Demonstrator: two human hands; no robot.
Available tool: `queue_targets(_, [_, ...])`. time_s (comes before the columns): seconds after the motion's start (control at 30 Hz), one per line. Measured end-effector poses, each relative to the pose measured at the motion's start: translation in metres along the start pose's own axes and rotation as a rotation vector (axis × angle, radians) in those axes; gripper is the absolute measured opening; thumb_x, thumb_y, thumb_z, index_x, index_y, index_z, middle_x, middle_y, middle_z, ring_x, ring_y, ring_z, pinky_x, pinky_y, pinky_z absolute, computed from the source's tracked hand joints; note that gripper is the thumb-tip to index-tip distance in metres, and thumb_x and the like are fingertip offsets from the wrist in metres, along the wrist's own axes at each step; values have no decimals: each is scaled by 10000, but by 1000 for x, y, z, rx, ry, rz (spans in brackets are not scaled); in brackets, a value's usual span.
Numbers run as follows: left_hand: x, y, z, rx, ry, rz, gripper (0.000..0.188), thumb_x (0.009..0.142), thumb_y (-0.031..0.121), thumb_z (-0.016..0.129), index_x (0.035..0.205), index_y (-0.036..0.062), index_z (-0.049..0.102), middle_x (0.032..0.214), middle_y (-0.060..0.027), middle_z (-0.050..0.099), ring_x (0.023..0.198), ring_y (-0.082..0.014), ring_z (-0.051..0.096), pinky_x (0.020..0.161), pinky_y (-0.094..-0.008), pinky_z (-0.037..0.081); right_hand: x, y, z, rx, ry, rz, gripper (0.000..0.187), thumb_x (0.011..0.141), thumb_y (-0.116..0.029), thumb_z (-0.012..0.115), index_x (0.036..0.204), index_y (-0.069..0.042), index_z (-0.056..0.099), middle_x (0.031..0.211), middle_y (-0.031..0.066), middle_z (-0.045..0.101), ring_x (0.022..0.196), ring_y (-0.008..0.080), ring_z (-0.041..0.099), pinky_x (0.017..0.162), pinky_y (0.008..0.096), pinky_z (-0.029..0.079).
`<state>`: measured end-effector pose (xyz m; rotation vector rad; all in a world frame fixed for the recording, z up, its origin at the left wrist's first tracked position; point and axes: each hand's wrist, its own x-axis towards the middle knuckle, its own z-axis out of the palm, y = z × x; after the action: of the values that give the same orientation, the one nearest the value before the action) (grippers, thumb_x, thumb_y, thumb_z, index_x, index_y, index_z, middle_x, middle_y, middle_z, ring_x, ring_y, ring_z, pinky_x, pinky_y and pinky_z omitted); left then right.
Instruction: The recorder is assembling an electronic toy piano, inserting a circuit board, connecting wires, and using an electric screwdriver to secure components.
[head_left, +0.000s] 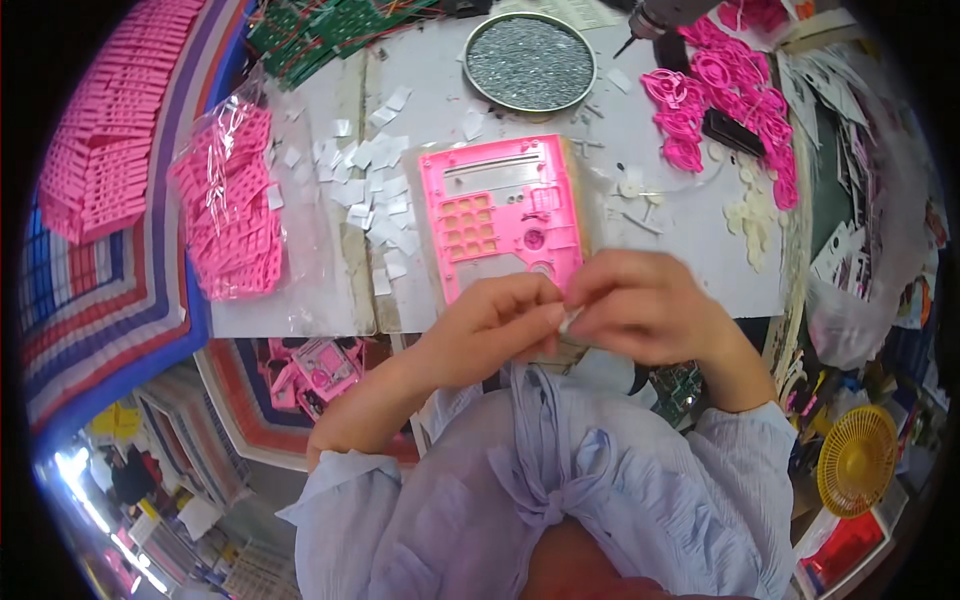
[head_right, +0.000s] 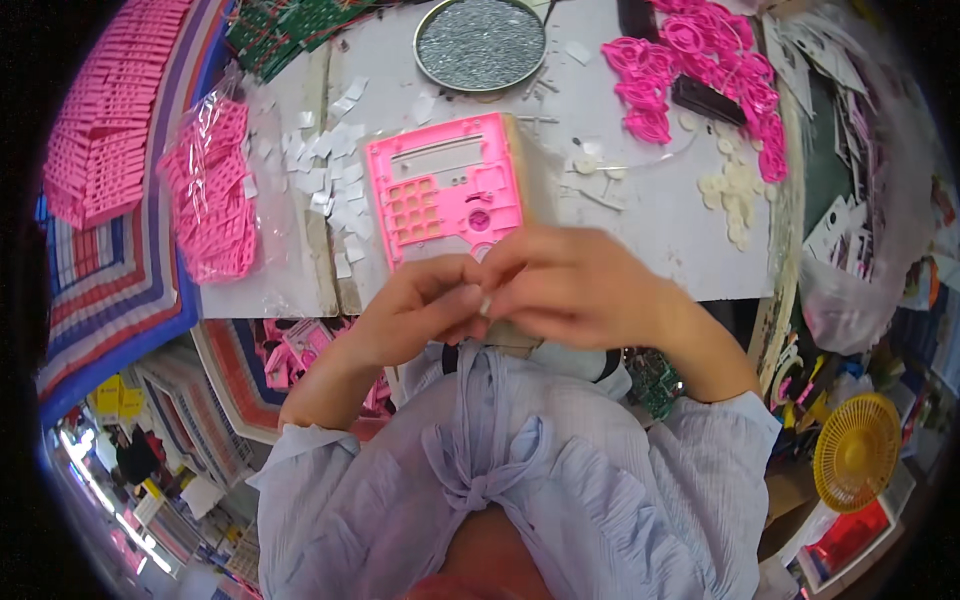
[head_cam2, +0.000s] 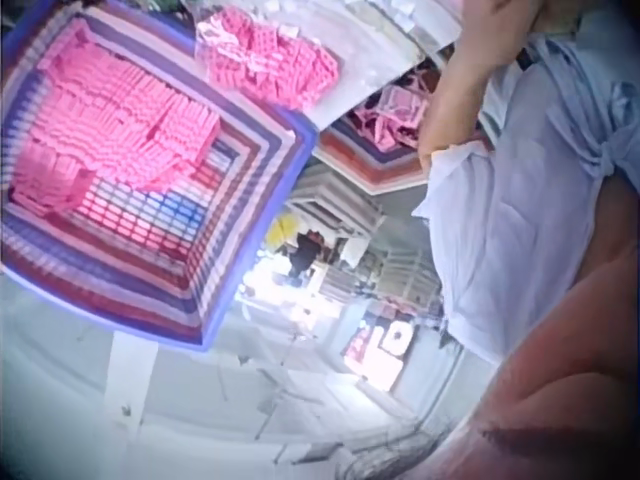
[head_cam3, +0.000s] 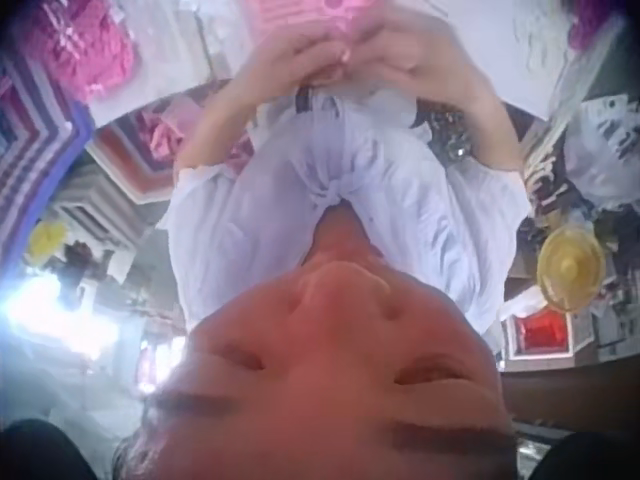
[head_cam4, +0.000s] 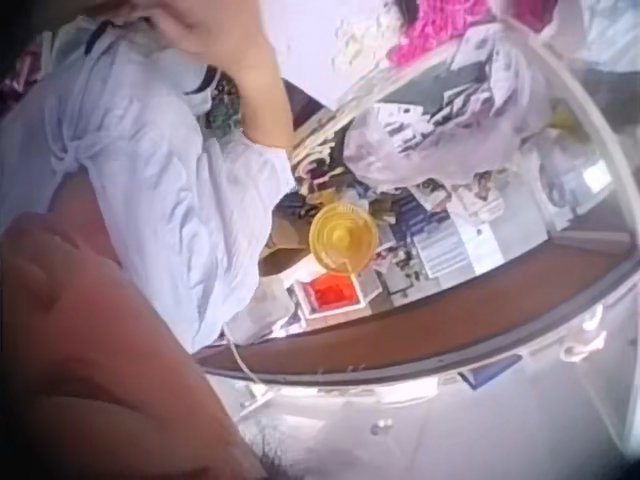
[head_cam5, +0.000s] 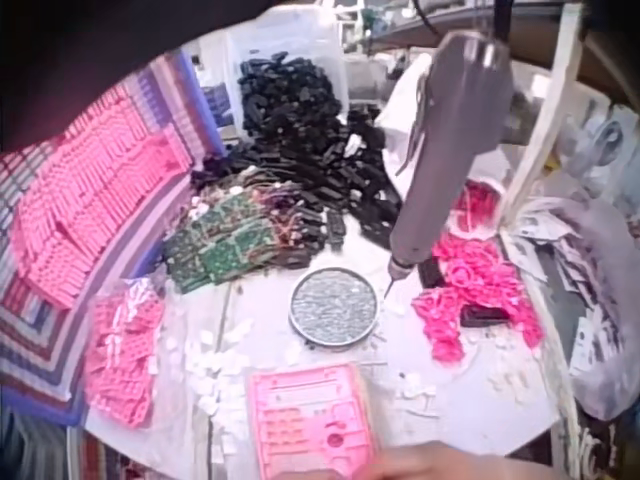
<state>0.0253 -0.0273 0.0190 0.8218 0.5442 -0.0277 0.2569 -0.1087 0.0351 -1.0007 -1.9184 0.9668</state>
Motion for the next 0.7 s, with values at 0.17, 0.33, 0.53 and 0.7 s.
queue_targets(0.17, [-8, -14, 1, 279, 146, 270, 147, 1007, 125, 609, 925, 2, 601, 749, 12, 602, 659, -20, 523, 564, -210, 419, 6, -1, 26, -15, 228, 57, 191, 772, -13, 785, 935, -55, 695, 958, 92, 675, 783, 209, 692, 638, 312, 557])
queue_targets(0.33, [-2, -25, 11, 491, 444, 476, 128, 1000, 105, 616, 932, -2, 609, 694, 6, 576, 607, -12, 496, 528, -211, 408, 11, 0, 41, -177, 344, 199, 181, 778, -20, 788, 926, -33, 684, 859, 99, 681, 685, 225, 681, 573, 305, 550])
queue_targets(0.53, [-3, -28, 1, 583, 509, 471, 114, 961, 117, 655, 992, 8, 640, 800, -58, 646, 667, -115, 589, 594, -283, 479, 24, 2, 42, -375, 326, 146, 161, 781, -33, 770, 906, -28, 670, 857, 103, 683, 720, 263, 671, 599, 342, 549])
queue_targets(0.7, [2, -22, -14, 1458, 635, 757, 249, 804, 132, 745, 1036, 59, 689, 1149, -122, 648, 1061, -311, 608, 866, -413, 498, 36, 25, 25, -706, 255, 149, 161, 741, -52, 761, 872, -50, 667, 947, 77, 680, 954, 311, 628, 756, 380, 539])
